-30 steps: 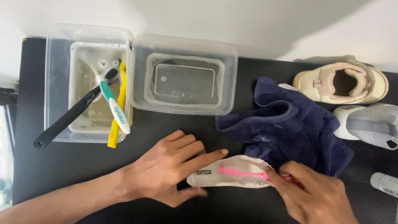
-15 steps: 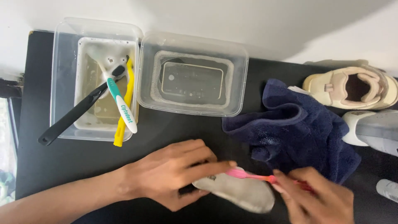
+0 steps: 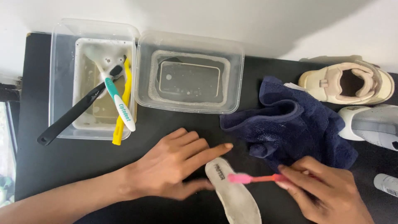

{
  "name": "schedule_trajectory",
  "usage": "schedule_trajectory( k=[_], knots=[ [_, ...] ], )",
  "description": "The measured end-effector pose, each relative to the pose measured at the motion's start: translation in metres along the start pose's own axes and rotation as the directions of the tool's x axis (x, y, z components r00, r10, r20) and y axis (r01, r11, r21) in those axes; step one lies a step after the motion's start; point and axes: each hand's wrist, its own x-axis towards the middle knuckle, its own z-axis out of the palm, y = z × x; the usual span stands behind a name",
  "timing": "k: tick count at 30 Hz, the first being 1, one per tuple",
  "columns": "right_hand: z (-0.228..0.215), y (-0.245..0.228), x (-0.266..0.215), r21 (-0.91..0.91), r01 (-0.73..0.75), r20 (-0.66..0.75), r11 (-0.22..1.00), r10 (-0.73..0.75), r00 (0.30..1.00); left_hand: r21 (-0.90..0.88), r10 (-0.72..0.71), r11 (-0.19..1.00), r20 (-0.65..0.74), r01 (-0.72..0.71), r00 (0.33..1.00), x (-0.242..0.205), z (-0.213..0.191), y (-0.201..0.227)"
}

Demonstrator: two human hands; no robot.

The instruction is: The person is cleaning a shoe insole by scrubbing it with a toothbrush dipped in soapy water and then wiping it with a towel.

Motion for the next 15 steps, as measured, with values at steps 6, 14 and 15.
schedule_trajectory(
  k=[6,14,15],
  knots=[
    [-0.002,0.007,0.003,0.155,0.111,0.26,0.982,-0.149,0.954,-0.051,-0.178,0.984,-0.124,0.173,0.976,0.001,0.0,-0.001],
    [0.02,-0.013,0.012,0.383,0.268,0.256,0.884,-0.381,0.889,-0.135,0.015,0.991,-0.023,-0.018,1.0,0.006,-0.006,0.002],
    [0.023,-0.016,0.013,0.461,0.328,0.198,0.825,-0.456,0.868,-0.155,0.025,0.988,-0.001,-0.025,1.0,0.005,-0.006,0.002]
  ],
)
